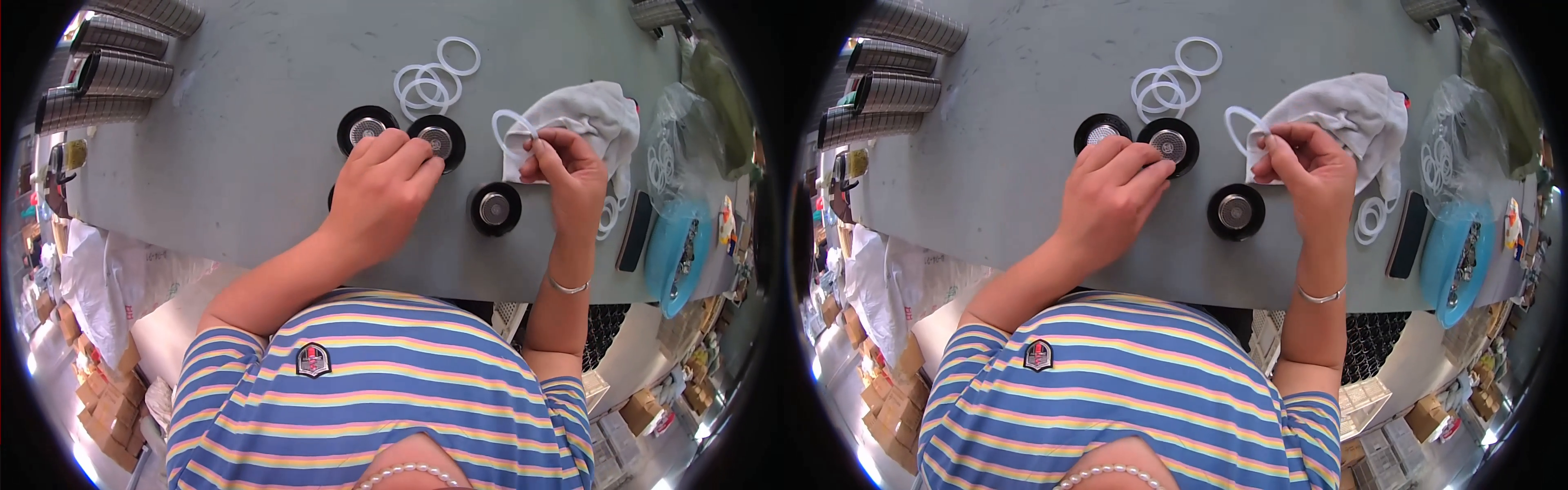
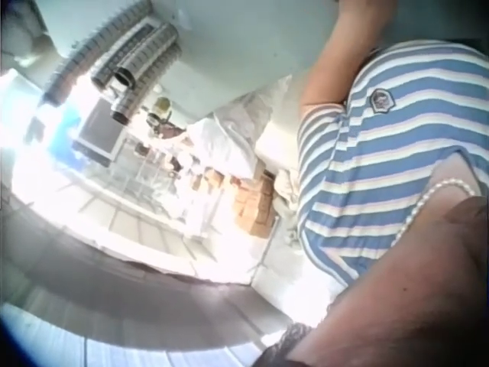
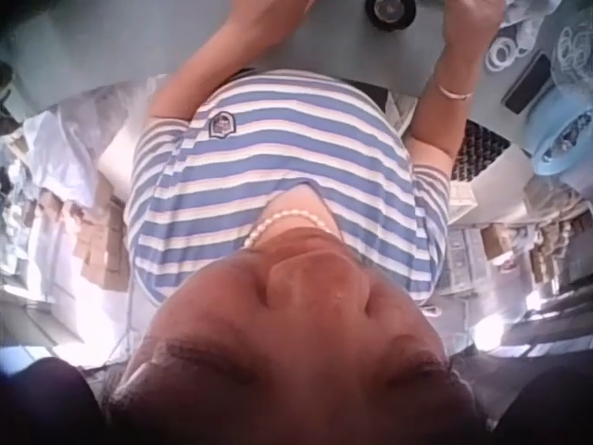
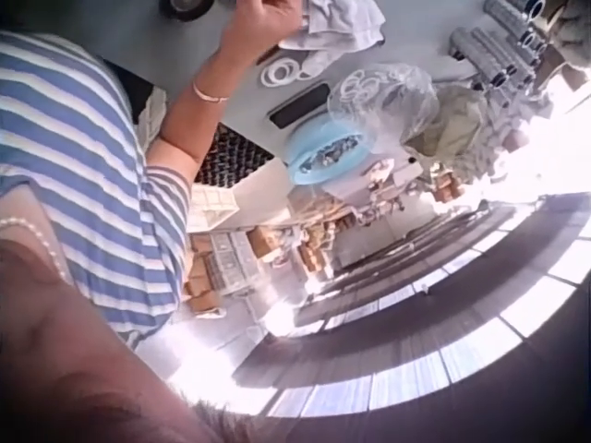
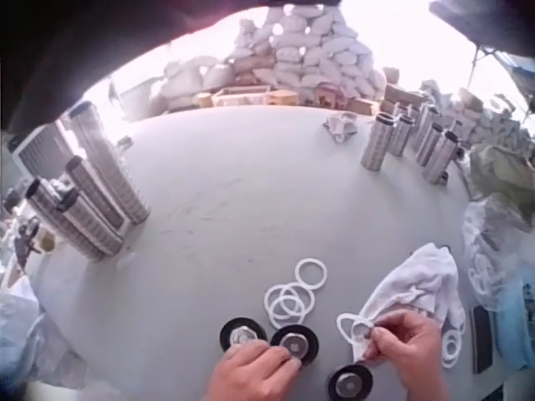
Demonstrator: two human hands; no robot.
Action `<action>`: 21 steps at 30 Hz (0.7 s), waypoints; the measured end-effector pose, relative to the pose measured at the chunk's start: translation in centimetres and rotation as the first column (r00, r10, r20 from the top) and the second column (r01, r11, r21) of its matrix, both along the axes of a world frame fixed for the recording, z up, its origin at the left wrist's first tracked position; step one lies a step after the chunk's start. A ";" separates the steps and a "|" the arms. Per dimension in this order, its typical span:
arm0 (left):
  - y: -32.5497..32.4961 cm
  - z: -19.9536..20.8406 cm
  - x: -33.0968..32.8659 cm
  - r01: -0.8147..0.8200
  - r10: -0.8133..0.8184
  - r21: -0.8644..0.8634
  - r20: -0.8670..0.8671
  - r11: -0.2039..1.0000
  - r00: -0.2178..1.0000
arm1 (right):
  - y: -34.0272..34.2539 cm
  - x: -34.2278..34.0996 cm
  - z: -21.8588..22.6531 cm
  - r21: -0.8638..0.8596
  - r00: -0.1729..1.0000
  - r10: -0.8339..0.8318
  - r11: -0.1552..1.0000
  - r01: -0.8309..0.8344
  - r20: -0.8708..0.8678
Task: Assembling metal filter components by inserting mesh and rings into cylindrical housings.
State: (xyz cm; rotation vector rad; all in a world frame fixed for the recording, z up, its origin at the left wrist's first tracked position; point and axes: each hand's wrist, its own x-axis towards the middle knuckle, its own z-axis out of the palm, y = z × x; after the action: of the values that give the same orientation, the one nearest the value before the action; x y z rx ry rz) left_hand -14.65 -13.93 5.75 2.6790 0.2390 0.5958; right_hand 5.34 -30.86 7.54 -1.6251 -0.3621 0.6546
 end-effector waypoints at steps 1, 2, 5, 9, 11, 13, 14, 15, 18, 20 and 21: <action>-0.1 0.0 -0.3 0.011 -0.011 -0.006 -0.027 1.000 1.000 | -0.8 -0.4 0.5 -0.002 1.000 -0.007 1.000 0.007 0.002; -0.4 0.1 -0.6 0.020 -0.021 -0.012 -0.055 1.000 0.998 | -1.7 -0.8 1.0 0.041 0.999 0.003 0.999 -0.001 -0.052; -1.5 1.1 -1.4 -0.019 0.020 -0.039 0.016 0.999 1.000 | -4.8 -1.8 1.9 0.089 0.973 0.066 0.995 -0.048 -0.219; -3.8 0.7 -0.8 0.036 -0.007 -0.154 0.183 0.987 0.983 | -5.0 -2.8 0.6 -0.167 0.992 0.096 0.980 -0.109 -0.083; -5.3 0.4 -0.4 0.085 -0.039 -0.246 0.187 0.965 0.982 | -4.2 -4.0 0.2 -0.289 0.998 0.036 0.957 -0.020 0.050; -6.4 0.4 -0.4 0.114 -0.099 -0.289 0.068 0.951 0.993 | -4.4 -4.4 -0.4 -0.332 0.974 0.102 0.943 -0.030 0.201; -7.0 0.0 -0.2 0.127 -0.120 -0.288 0.040 0.949 0.992 | -4.5 -4.6 -0.8 -0.378 0.923 0.171 0.925 -0.031 0.344; -7.4 -0.5 -0.1 0.147 -0.150 -0.261 0.009 0.954 0.989 | -4.5 -4.9 -1.2 -0.379 0.923 0.164 0.925 -0.021 0.347; -7.8 -1.6 0.0 0.138 -0.170 -0.220 -0.136 0.966 0.976 | -4.5 -5.4 -1.0 -0.313 0.835 0.181 0.950 -0.011 0.520; -7.9 -1.7 0.4 0.149 -0.177 -0.156 -0.179 0.976 0.968 | -6.7 -4.4 -1.6 -0.228 0.834 -0.003 0.961 0.154 0.552; -7.8 -1.9 0.4 0.149 -0.169 -0.142 -0.146 0.979 0.975 | -8.0 -3.8 -1.7 -0.256 0.793 -0.076 0.924 0.285 0.605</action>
State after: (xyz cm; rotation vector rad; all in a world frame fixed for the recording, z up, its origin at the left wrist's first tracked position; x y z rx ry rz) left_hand -14.28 -21.75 3.81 2.5891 0.0999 0.3086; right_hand 1.57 -38.88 5.86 -2.1561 -0.5513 0.0359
